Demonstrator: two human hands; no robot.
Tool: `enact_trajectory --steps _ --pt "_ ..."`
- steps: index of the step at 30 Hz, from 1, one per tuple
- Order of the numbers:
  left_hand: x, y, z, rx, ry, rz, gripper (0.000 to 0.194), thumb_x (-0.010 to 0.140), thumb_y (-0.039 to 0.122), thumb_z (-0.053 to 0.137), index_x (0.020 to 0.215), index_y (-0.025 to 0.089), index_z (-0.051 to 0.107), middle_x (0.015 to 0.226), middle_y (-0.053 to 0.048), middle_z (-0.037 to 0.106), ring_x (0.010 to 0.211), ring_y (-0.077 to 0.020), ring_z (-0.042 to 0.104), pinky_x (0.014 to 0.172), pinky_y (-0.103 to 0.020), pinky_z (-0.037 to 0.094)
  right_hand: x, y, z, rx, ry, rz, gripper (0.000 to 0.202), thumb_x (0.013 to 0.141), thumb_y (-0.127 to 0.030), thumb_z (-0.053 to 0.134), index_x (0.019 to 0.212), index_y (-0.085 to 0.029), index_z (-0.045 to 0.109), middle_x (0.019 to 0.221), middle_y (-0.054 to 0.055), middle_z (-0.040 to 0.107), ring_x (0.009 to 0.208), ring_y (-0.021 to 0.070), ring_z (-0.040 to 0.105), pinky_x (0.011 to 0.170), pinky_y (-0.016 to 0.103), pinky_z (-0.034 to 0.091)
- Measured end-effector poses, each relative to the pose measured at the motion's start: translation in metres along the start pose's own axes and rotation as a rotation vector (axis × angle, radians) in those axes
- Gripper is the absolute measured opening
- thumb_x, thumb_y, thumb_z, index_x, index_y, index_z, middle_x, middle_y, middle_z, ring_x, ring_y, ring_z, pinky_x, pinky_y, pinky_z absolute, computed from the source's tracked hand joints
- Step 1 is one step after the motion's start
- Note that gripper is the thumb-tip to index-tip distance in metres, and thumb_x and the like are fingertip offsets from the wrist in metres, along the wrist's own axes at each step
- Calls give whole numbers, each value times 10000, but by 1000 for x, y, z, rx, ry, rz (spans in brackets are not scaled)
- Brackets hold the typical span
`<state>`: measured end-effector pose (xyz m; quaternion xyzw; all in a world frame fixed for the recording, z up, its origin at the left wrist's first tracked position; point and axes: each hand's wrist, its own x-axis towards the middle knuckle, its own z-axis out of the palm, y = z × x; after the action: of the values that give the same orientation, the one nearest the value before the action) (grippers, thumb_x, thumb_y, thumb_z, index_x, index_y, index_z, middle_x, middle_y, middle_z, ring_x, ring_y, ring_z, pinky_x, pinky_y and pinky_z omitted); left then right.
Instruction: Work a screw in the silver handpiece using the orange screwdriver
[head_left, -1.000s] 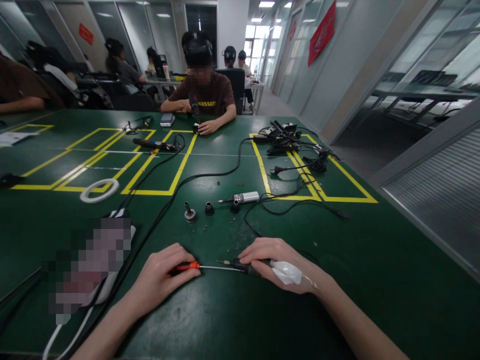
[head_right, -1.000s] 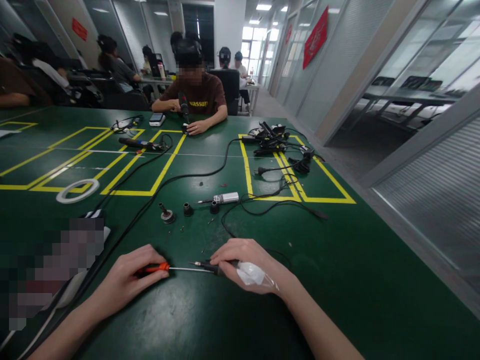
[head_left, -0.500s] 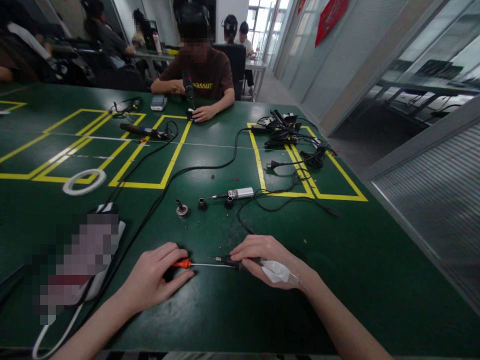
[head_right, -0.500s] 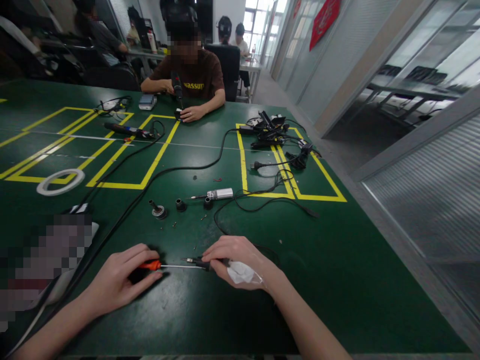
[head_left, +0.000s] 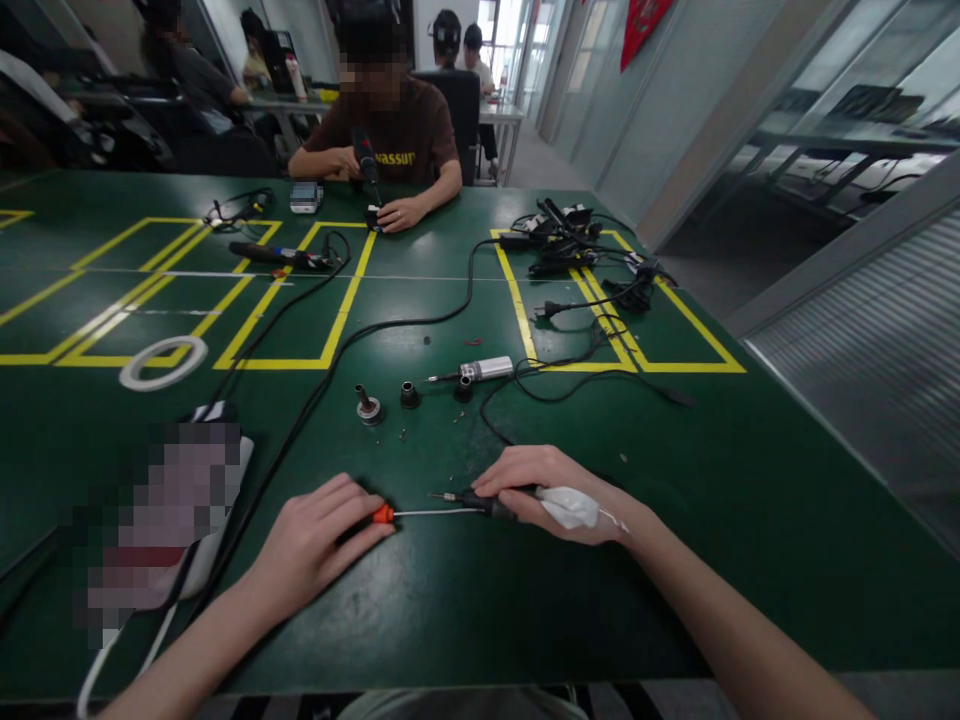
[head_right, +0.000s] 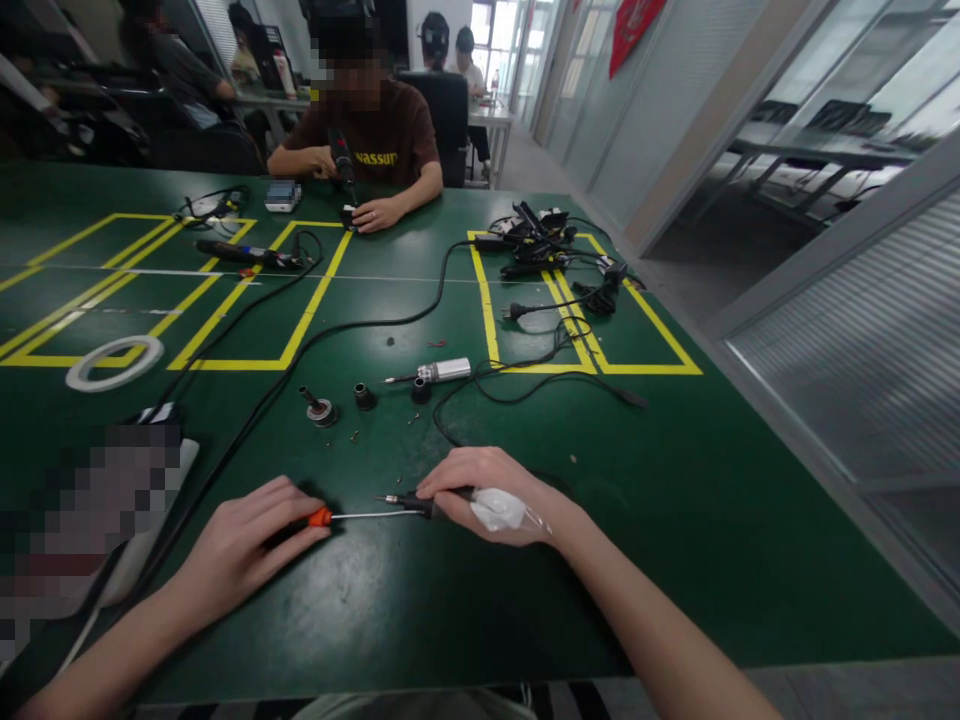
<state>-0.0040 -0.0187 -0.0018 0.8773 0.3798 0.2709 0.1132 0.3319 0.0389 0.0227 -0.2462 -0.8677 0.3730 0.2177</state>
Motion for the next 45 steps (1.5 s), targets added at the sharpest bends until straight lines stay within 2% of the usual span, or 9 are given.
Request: enact_trajectory --steps 9,15,19,25,32,39,42,45 --pt "1 -1 3 79 43 23 336 1126 394 494 1011 185 731 853 -34 712 707 -143 686 617 -212 505 0 4 0 -11 -7 -31 249 1033 -201 560 1104 -167 796 1124 110 831 1023 210 782 971 352 569" --pt "2 7 4 56 55 -39 169 1029 335 617 1081 181 664 865 -28 681 691 -157 670 609 -235 501 0 6 -1 5 -47 -63 259 1056 -219 539 1110 -164 787 1118 122 828 1024 213 775 960 363 573" --pt "2 8 3 4 35 -39 73 1025 248 604 980 191 612 817 -12 658 676 -148 645 602 -226 484 -1 8 0 -1 -32 -74 249 1046 -211 550 1110 -167 787 1109 113 829 1006 211 774 933 352 571" --pt "1 4 -3 44 55 39 170 1084 299 579 1017 184 684 865 -44 723 747 -163 671 647 -233 523 -2 8 1 -15 -21 -69 233 1033 -193 568 1105 -172 789 1108 109 830 1004 213 776 933 351 564" --pt "2 2 -2 44 49 -1 310 1115 386 527 1035 185 749 890 -47 734 726 -138 720 647 -201 555 -2 7 1 -36 -29 -61 231 1012 -169 586 1124 -164 788 1136 111 827 1025 213 771 934 345 570" --pt "2 5 -2 -30 60 -67 168 1004 340 684 1060 182 680 894 -33 719 734 -152 721 671 -219 562 0 6 1 -40 -41 -45 243 1014 -179 584 1133 -169 795 1152 103 826 1029 210 766 949 349 570" --pt "2 3 -1 -54 59 -55 114 1025 298 655 988 190 661 864 -21 704 727 -142 705 666 -210 553 0 4 0 -43 -41 -56 243 1016 -179 579 1130 -164 794 1149 111 825 1025 211 765 951 349 568" --pt "4 2 -2 -45 70 -20 143 1053 308 630 990 192 682 881 -30 709 747 -142 704 678 -207 558 -1 4 0 -51 -39 -45 240 1011 -176 582 1124 -164 792 1141 108 828 1009 212 767 932 348 570"
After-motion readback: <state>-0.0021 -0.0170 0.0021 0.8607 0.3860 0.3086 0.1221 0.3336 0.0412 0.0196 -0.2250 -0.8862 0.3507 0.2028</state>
